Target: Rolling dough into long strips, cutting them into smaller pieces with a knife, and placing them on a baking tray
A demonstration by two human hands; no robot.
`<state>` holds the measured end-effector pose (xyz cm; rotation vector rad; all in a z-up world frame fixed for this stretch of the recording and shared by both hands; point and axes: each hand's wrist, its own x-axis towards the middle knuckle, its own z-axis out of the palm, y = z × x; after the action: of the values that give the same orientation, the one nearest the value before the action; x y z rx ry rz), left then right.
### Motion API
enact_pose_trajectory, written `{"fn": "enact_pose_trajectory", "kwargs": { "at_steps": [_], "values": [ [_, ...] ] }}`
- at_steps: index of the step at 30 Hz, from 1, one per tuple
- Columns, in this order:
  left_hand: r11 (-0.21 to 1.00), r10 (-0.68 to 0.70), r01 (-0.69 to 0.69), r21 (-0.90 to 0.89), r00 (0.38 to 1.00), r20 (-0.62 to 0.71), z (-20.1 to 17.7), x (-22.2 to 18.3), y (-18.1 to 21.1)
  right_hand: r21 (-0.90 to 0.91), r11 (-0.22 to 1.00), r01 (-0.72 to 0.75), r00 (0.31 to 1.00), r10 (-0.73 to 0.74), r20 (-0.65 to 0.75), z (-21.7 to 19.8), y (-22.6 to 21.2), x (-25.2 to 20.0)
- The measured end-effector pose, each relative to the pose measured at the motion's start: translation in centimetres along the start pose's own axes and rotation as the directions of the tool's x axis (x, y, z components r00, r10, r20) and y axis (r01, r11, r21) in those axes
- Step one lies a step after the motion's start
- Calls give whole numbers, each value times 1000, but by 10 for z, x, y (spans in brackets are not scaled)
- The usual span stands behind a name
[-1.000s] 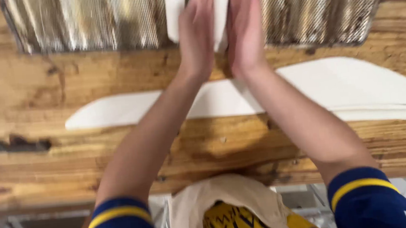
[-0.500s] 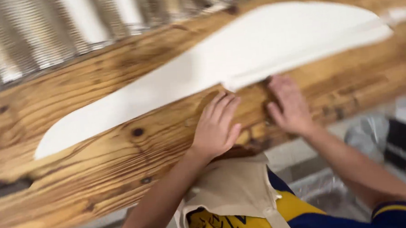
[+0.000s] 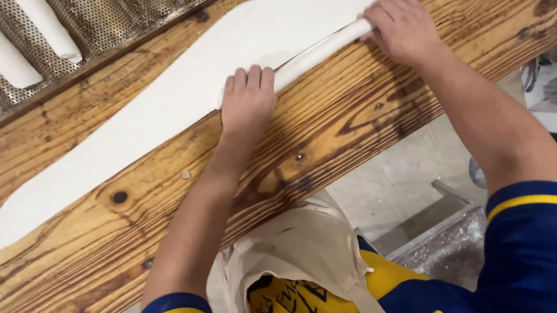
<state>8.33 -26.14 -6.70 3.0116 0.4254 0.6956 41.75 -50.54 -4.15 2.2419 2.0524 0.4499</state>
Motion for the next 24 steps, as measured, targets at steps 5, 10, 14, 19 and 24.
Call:
{"fn": "enact_pose_trajectory", "kwargs": {
  "at_steps": [5,10,14,19,24],
  "values": [
    [661,-157,599,-452,699,698,-108,3,2,392,758,-522,711,132,691,-99,-49,1],
    [463,-214,840,-283,416,883,-205,-92,-68,489,625,-609,550,-111,827,-194,-168,87],
    [632,-638,773,-62,564,524,-223,-285,-132,648,745,-161,905,-151,399,-146,-284,90],
    [830,-552,528,178,823,135,-224,-352,-104,469,883,28,995,-69,71,-116,-346,49],
    [691,-718,691,213,690,91,-216,-266,-146,515,856,-57,988,-26,153,-121,-338,137]
  ]
}}
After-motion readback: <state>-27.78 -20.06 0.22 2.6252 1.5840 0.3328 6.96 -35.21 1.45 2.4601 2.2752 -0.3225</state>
